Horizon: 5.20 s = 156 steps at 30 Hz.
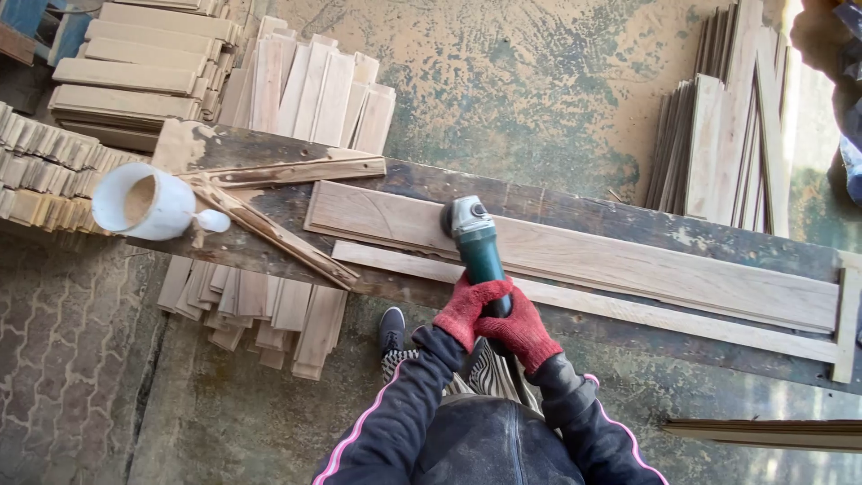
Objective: Sanding a long piece of wood using an angle grinder with a sanding disc attachment.
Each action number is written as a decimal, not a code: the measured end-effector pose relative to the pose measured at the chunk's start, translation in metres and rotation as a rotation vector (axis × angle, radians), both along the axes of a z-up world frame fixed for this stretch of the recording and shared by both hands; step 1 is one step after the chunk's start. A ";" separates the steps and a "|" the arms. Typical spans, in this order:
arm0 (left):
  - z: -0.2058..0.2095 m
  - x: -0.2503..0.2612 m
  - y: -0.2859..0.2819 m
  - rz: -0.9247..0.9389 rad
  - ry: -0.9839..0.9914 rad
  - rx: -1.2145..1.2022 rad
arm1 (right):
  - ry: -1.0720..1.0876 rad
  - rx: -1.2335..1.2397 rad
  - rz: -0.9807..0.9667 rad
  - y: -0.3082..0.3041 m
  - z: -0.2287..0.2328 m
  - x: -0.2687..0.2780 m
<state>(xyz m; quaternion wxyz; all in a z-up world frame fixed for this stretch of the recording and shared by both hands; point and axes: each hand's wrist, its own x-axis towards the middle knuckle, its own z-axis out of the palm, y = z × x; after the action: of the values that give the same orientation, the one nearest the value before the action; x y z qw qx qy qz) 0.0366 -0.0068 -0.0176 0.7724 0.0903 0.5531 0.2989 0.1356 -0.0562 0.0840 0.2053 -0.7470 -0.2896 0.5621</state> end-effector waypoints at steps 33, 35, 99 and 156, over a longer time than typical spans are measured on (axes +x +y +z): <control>0.002 0.023 -0.006 -0.311 0.022 0.113 | 0.168 0.208 -0.519 -0.019 0.007 -0.006; 0.007 -0.001 0.002 -0.271 0.011 0.108 | 0.169 0.197 -0.497 -0.010 0.019 -0.033; 0.016 -0.239 0.073 0.270 0.015 0.074 | -0.055 -0.044 0.258 0.092 0.020 -0.240; 0.019 -0.160 0.076 0.059 0.053 -0.102 | -0.038 -0.008 0.152 0.080 0.022 -0.159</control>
<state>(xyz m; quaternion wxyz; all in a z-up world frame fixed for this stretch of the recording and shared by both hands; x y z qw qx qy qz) -0.1230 0.0688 0.0018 0.7520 0.0425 0.5903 0.2903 -0.0231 0.0234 0.1061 0.1534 -0.7341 -0.3472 0.5630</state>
